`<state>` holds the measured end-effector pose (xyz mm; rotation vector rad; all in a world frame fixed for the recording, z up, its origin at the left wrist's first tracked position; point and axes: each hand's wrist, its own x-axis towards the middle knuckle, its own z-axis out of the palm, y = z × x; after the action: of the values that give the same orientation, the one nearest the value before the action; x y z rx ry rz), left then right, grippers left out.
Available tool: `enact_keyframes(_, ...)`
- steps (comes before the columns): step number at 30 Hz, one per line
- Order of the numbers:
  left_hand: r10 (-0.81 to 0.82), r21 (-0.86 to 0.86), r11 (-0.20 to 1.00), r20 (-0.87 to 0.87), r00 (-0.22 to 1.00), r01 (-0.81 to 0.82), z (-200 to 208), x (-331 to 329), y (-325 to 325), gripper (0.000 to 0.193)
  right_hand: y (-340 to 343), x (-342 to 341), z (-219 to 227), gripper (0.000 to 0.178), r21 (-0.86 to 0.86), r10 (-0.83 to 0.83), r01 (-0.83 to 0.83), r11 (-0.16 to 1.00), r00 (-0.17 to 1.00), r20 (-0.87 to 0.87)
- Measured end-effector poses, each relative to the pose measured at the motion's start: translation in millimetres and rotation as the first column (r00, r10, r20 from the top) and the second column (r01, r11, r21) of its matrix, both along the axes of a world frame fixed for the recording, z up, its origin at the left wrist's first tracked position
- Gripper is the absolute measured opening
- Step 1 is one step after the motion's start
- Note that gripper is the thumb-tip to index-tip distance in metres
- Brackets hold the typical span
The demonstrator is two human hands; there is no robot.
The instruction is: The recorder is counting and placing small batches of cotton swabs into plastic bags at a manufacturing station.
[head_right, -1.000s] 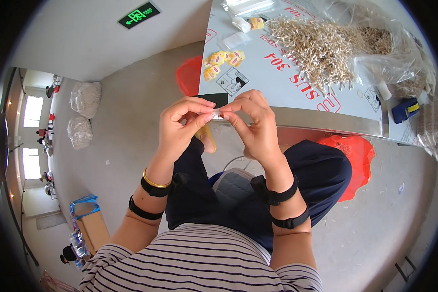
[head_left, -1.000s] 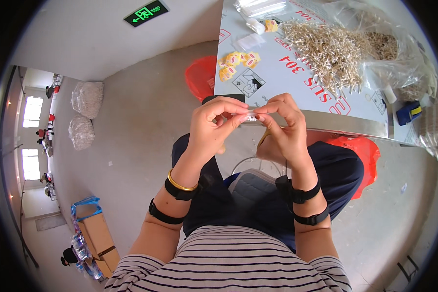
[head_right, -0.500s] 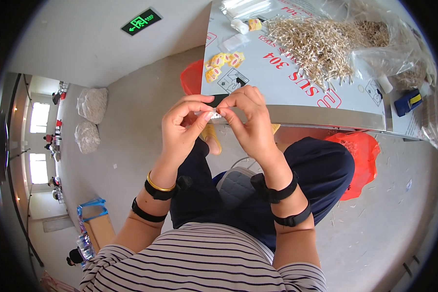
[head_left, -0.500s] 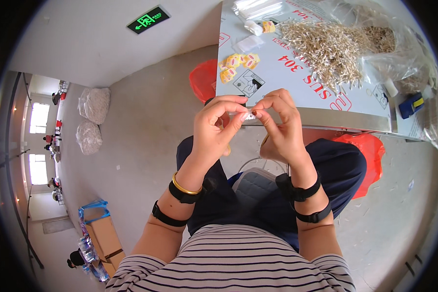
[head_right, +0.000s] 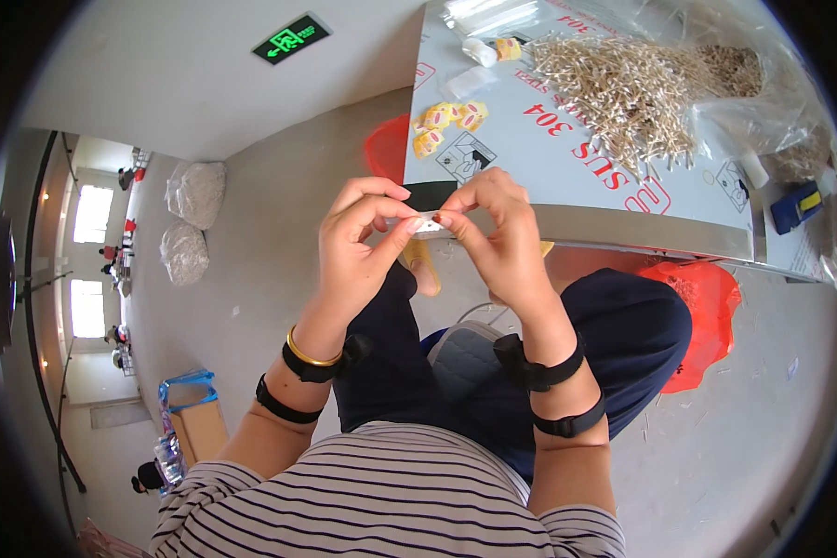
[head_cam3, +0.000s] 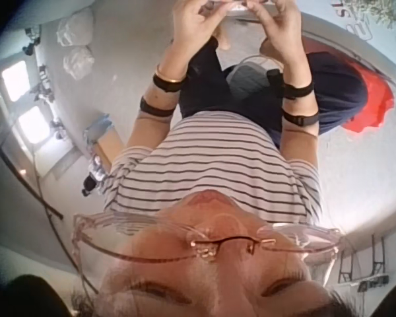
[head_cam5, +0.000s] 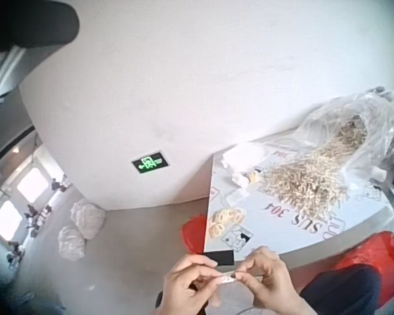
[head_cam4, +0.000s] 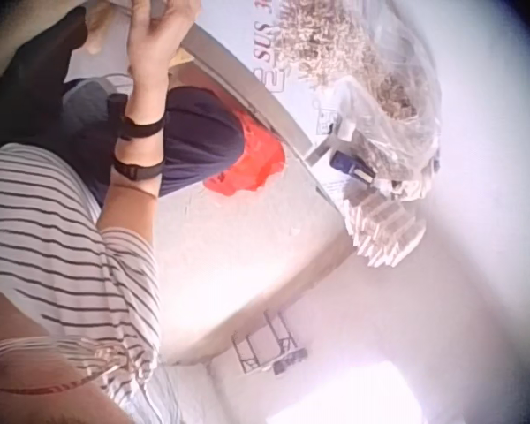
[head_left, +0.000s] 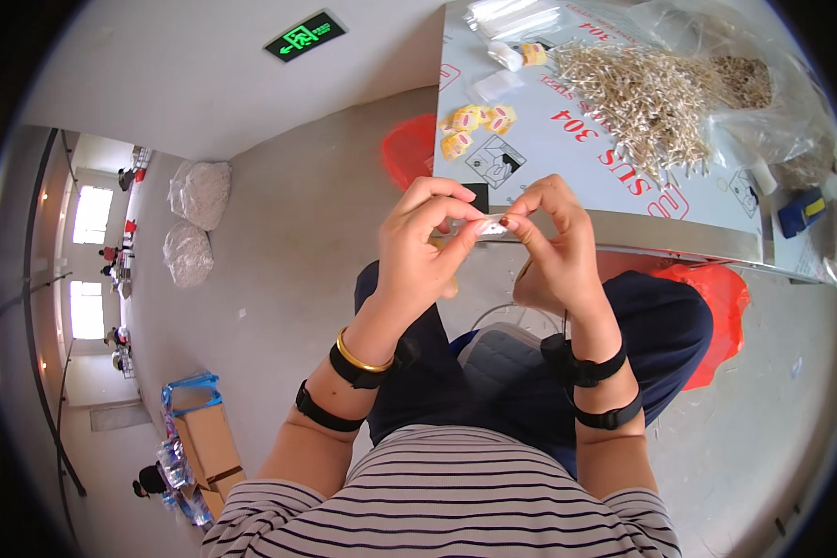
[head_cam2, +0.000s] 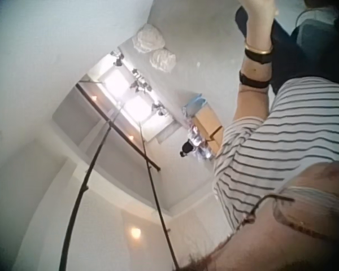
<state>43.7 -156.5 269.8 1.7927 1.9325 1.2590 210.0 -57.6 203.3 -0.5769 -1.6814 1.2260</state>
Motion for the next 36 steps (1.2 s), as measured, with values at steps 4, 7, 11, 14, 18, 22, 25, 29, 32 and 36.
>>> enact_keyframes(4, 0.02, 0.063, 0.998, -0.023, 1.0, -0.019, -12, -4, 2, 0.013, 1, 0, -4, 0.011, -0.076, 0.032, -0.035, 0.996, 0.999, -0.037)
enact_keyframes(7, 0.048, 0.05, 0.998, -0.047, 0.998, -0.046, -10, -3, 1, 0.015, 4, 1, -15, 0.011, -0.182, 0.057, -0.068, 0.981, 0.996, -0.063)
enact_keyframes(11, 0.111, -0.136, 0.985, 0.036, 0.993, -0.105, -3, -1, 2, 0.015, 7, 3, -23, 0.009, -0.189, 0.085, -0.096, 0.977, 0.994, -0.065)
enact_keyframes(14, 0.076, -0.132, 0.989, 0.082, 0.994, -0.065, -6, -11, 2, 0.01, 3, 1, -11, 0.009, -0.147, 0.11, -0.117, 0.982, 0.992, -0.057)
enact_keyframes(18, 0.088, -0.244, 0.968, 0.139, 0.986, -0.052, 6, 3, 2, 0.009, 0, 2, 0, 0.012, 0.159, -0.002, -0.017, 0.987, 0.994, 0.114)
enact_keyframes(22, -0.037, -0.004, 0.999, -0.258, 0.965, 0.038, 0, -1, 4, 0.009, 0, 2, 3, 0.016, 0.345, -0.075, 0.015, 0.938, 0.984, 0.161)
enact_keyframes(25, -0.061, 0.034, 0.996, -0.376, 0.925, 0.079, 0, 0, 6, 0.009, 1, 4, 4, 0.015, 0.398, -0.102, 0.023, 0.917, 0.979, 0.179)
enact_keyframes(29, -0.047, 0.017, 0.998, -0.49, 0.871, 0.063, 0, -1, 2, 0.008, 2, 6, 8, 0.013, 0.4, -0.091, -0.001, 0.916, 0.973, 0.211)
enact_keyframes(32, -0.026, -0.012, 1.0, -0.526, 0.85, 0.023, 2, -1, 0, 0.006, 5, 9, 8, 0.012, 0.407, -0.08, -0.016, 0.913, 0.973, 0.218)
enact_keyframes(36, 0.001, -0.002, 1.0, -0.543, 0.84, -0.002, 0, -3, -1, 0.007, 7, 10, 4, 0.012, 0.37, -0.086, -0.011, 0.929, 0.966, 0.245)
